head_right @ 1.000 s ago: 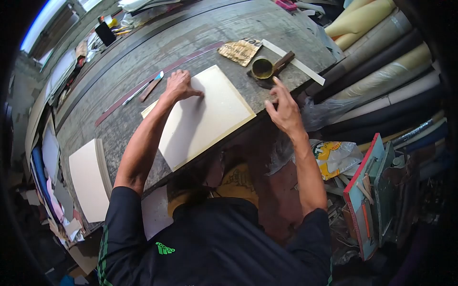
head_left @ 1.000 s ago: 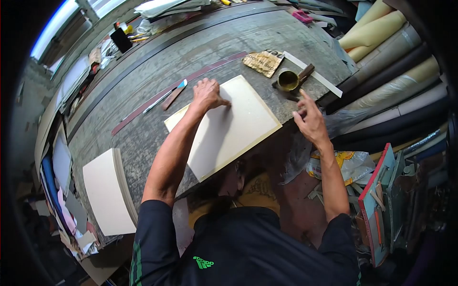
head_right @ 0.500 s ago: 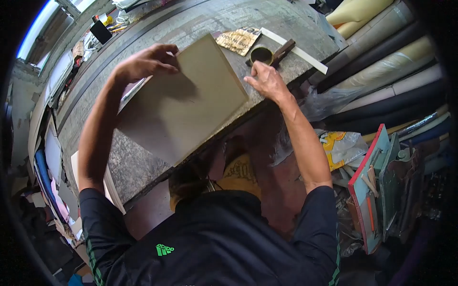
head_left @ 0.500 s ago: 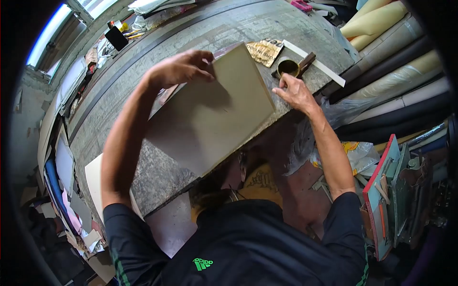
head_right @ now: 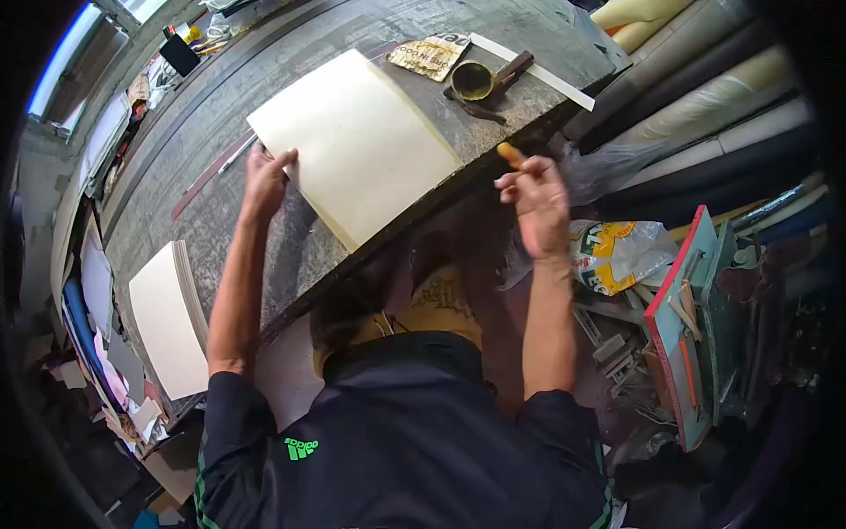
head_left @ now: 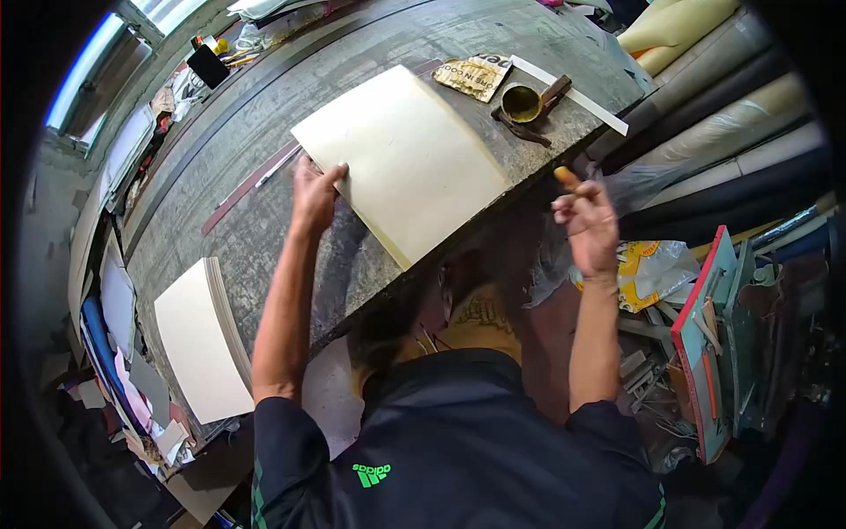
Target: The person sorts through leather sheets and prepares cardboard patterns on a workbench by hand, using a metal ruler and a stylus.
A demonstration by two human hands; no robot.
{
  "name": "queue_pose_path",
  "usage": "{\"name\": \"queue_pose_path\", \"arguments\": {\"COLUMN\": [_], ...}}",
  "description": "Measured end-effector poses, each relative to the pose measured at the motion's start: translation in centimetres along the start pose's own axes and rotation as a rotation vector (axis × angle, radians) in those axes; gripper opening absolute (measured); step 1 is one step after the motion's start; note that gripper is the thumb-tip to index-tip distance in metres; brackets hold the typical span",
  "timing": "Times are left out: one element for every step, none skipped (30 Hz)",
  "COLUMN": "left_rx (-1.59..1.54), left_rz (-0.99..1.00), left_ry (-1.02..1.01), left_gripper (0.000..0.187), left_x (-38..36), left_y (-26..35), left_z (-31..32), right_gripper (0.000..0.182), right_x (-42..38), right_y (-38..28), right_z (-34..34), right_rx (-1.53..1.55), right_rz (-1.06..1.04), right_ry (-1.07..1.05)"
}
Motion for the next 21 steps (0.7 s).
{"name": "queue_pose_path", "arguments": {"left_rx": [0.083,0.091,0.099,0.099,0.114,0.13,0.132,0.048,-0.036,-0.026,-0.025,0.022,0.068,0.14,0.141,0.154,0.166,0.208,0.207,0.184,0.16], "left_rz": [0.129,0.148,0.166,0.162,0.162,0.162,0.159,0.104,0.053,0.036,0.034,0.09,0.148,0.146,0.144,0.162,0.181,0.183,0.182,0.189,0.196], "left_ry": [0.002,0.007,0.013,0.015,0.018,0.021,0.023,0.005,-0.013,-0.015,-0.014,0.019,0.053,0.039,0.039,0.053,0.068,0.075,0.076,0.076,0.077], "left_gripper": [0.045,0.046,0.046,0.046,0.045,0.044,0.044,0.044,0.045,0.046,0.046,0.046,0.046,0.046,0.046,0.045,0.045,0.044,0.044,0.043,0.043], "left_x": [1.1,0.6,0.0,-0.3,-0.3,-0.2,-0.2,-0.1,-0.1,-0.1,-0.2,-0.2,-0.1,0.0,-0.1,-0.1,-0.2,-0.7,-0.7,-0.8,-1.0], "left_y": [-3.9,-4.0,-4.0,-4.0,-3.8,-3.7,-3.7,-3.8,-3.8,-3.8,-3.9,-4.0,-4.0,-4.1,-4.1,-4.1,-4.1,-3.4,-3.3,-3.2,-3.1], "left_z": [-1.6,-1.4,-1.1,-1.0,-1.0,-1.1,-1.3,-1.5,-1.6,-1.7,-1.5,-1.3,-1.3,-1.3,-1.3,-1.2,-1.0,-0.7,-0.5,-0.4,-0.3], "right_gripper": [0.023,0.024,0.025,0.025,0.025,0.027,0.027,0.028,0.029,0.028,0.028,0.027,0.027,0.027,0.026,0.025,0.025,0.024,0.023,0.023,0.024], "right_x": [-0.5,-0.9,-1.2,-1.4,-1.1,-0.8,-0.6,-0.4,-0.2,-0.1,-0.1,-0.1,0.0,0.0,-0.2,-0.4,-0.5,-0.4,-0.4,-0.4,-0.2], "right_y": [1.3,2.4,3.6,5.3,6.7,7.1,7.5,7.8,8.0,8.3,8.6,8.8,9.0,9.2,9.3,9.4,9.6,9.7,9.7,9.7,9.8], "right_z": [0.1,0.4,0.7,0.7,0.5,0.6,0.6,0.7,0.8,1.0,1.0,1.0,0.9,0.8,0.6,0.4,0.3,0.5,0.6,0.5,0.5], "right_rx": [-0.075,-0.188,-0.299,-0.328,-0.354,-0.367,-0.366,-0.361,-0.356,-0.358,-0.357,-0.37,-0.383,-0.383,-0.419,-0.456,-0.459,-0.484,-0.509,-0.51,-0.553], "right_rz": [0.044,0.055,0.067,0.044,0.016,0.026,0.029,0.014,-0.005,-0.023,-0.021,-0.037,-0.054,-0.054,-0.031,-0.007,-0.005,-0.007,-0.009,-0.006,-0.005], "right_ry": [0.051,0.096,0.14,0.139,0.134,0.136,0.135,0.125,0.113,0.108,0.108,0.116,0.122,0.12,0.142,0.165,0.165,0.171,0.177,0.176,0.171]}}
Point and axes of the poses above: each hand's wrist, its own x-axis towards the middle knuckle, its own z-axis out of the palm, y = z × x, the point moved 2 cm from there along x, towards the middle knuckle, and after that the axes turned 7 degrees about z, right-handed, at the moved point
